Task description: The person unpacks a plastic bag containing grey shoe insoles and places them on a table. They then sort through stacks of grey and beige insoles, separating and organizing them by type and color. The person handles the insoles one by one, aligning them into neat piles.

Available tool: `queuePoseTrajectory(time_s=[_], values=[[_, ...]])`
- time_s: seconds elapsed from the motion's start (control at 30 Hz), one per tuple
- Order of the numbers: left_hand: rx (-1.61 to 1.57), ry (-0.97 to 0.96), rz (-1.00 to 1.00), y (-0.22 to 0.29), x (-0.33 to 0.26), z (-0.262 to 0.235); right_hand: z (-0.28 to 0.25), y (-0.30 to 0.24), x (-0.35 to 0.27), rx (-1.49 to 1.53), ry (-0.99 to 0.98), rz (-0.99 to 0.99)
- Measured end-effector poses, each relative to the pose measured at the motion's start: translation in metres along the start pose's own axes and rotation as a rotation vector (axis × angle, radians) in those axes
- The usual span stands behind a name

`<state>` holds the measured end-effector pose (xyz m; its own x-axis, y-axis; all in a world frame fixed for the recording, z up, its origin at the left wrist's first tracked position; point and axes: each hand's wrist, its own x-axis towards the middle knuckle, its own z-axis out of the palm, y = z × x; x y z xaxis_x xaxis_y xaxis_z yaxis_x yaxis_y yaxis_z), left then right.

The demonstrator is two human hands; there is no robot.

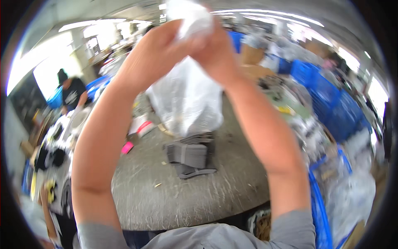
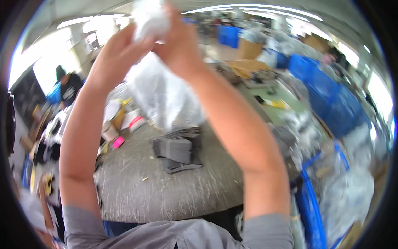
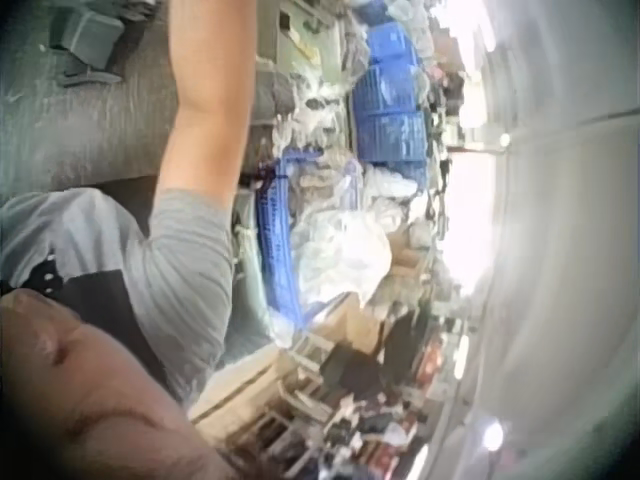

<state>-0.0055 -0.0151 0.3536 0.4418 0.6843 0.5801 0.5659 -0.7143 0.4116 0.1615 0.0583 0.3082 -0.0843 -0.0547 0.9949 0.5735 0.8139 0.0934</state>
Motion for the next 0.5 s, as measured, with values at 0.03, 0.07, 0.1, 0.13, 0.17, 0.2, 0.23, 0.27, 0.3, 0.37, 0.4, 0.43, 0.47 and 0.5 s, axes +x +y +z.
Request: queuePoseTrajectory(time_s=[0.03,0.07,0.1,0.13,0.17,0.2,0.23,0.27,0.3,0.37,0.4,0.43,0.47,0.5], values=[[0.072,0.168,0.242,-0.017,-0.012,0.014,0.001,-0.001,0.0,0.043,-0.067,0.043],[0.124,0.343,0.485,-0.034,-0.024,0.028,-0.002,-0.012,0.0,0.355,-0.025,0.2],[0.291,0.498,0.555,-0.024,-0.03,0.053,-0.025,-0.014,-0.003,0.608,0.051,0.352],[0.454,0.67,0.597,-0.021,-0.036,0.077,-0.041,-0.032,-0.011,1.147,0.272,0.577],[0.572,0.683,0.506,-0.042,-0.039,0.097,-0.046,-0.051,-0.017,1.246,0.364,0.683],[0.688,0.689,0.411,-0.064,-0.043,0.117,-0.052,-0.072,-0.025,1.355,0.455,0.782],[0.792,0.621,0.258,-0.098,-0.048,0.122,-0.071,-0.105,-0.036,1.482,0.435,1.002],[0.792,0.501,0.134,-0.122,-0.051,0.135,-0.091,-0.134,-0.05,1.583,0.405,1.226],[0.721,0.412,0.096,-0.127,-0.046,0.155,-0.101,-0.143,-0.076,1.533,0.395,1.237],[0.483,0.242,0.149,-0.11,-0.045,0.203,-0.12,-0.129,-0.162,1.223,0.294,1.194],[0.337,0.133,0.195,-0.095,-0.055,0.227,-0.134,-0.125,-0.192,0.928,0.24,1.135],[0.244,-0.001,0.193,-0.083,-0.076,0.229,-0.136,-0.127,-0.218,0.695,0.184,1.087],[0.085,-0.171,0.226,-0.07,-0.088,0.267,-0.161,-0.132,-0.24,0.639,0.179,1.15],[-0.002,-0.34,0.227,-0.058,-0.111,0.282,-0.176,-0.141,-0.257,0.654,0.166,1.205]])
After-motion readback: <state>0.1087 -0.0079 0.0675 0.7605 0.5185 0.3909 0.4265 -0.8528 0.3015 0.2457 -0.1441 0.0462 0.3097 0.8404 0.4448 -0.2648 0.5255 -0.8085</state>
